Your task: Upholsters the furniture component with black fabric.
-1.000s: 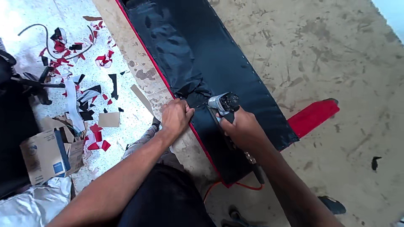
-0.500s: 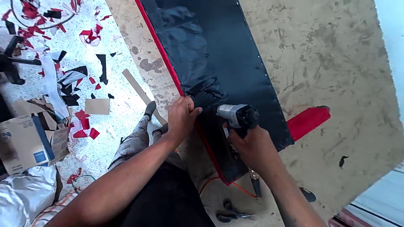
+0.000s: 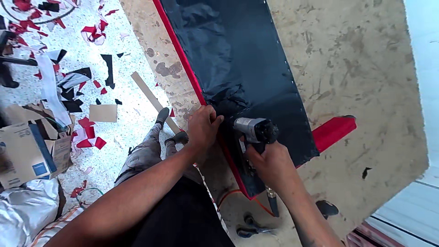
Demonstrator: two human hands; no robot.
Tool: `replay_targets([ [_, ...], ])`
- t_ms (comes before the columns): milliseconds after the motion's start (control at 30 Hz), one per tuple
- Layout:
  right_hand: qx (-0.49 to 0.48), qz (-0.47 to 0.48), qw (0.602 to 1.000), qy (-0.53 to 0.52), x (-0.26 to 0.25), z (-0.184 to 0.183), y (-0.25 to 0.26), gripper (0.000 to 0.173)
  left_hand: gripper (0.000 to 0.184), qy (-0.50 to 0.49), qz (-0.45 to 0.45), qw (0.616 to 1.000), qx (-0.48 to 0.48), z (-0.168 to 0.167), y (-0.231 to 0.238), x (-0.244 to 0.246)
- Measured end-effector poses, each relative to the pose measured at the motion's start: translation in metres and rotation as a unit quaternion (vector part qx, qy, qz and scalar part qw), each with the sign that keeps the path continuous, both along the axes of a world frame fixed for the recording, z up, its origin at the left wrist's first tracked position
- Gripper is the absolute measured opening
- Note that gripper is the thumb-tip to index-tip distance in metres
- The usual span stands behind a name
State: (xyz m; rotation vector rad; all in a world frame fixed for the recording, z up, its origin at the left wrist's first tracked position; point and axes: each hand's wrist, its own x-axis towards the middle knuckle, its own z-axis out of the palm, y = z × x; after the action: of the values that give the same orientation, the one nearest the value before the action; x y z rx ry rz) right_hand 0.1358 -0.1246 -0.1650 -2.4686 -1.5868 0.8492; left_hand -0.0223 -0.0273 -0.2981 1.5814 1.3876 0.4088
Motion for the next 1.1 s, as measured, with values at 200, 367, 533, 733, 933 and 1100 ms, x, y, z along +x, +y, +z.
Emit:
replay_targets([
  [200, 0.019, 0.005, 1.000, 0.003, -0.009, -0.006, -0.008, 0.020, 0.032, -0.046, 0.012, 0.997, -0.065, 0.009, 0.009, -0.015],
  [367, -0.023, -0.047, 0.997, 0.058, -0.022, -0.007, -0.003, 0.022, 0.031, -0.053, 0.100, 0.991, -0.072, 0.005, 0.034, -0.060],
  [533, -0.032, -0.078, 0.994, 0.070, -0.010, 0.004, -0.007, 0.022, 0.020, -0.038, 0.062, 0.994, 0.082, 0.017, 0.062, -0.062],
  [733, 0.013, -0.194, 0.975, 0.110, 0.035, 0.016, -0.041, 0.028, 0.044, 0.110, -0.180, 0.943, 0.258, 0.031, 0.107, -0.002],
  [933, 0.045, -0.262, 0.947, 0.180, 0.064, -0.002, -0.068, 0.035, 0.023, 0.165, -0.235, 0.935, 0.210, 0.037, 0.126, 0.023],
  [1100, 0.043, -0.270, 0.940, 0.204, 0.075, -0.002, -0.076, 0.032, 0.012, 0.251, -0.277, 0.879, 0.296, 0.047, 0.127, 0.040],
])
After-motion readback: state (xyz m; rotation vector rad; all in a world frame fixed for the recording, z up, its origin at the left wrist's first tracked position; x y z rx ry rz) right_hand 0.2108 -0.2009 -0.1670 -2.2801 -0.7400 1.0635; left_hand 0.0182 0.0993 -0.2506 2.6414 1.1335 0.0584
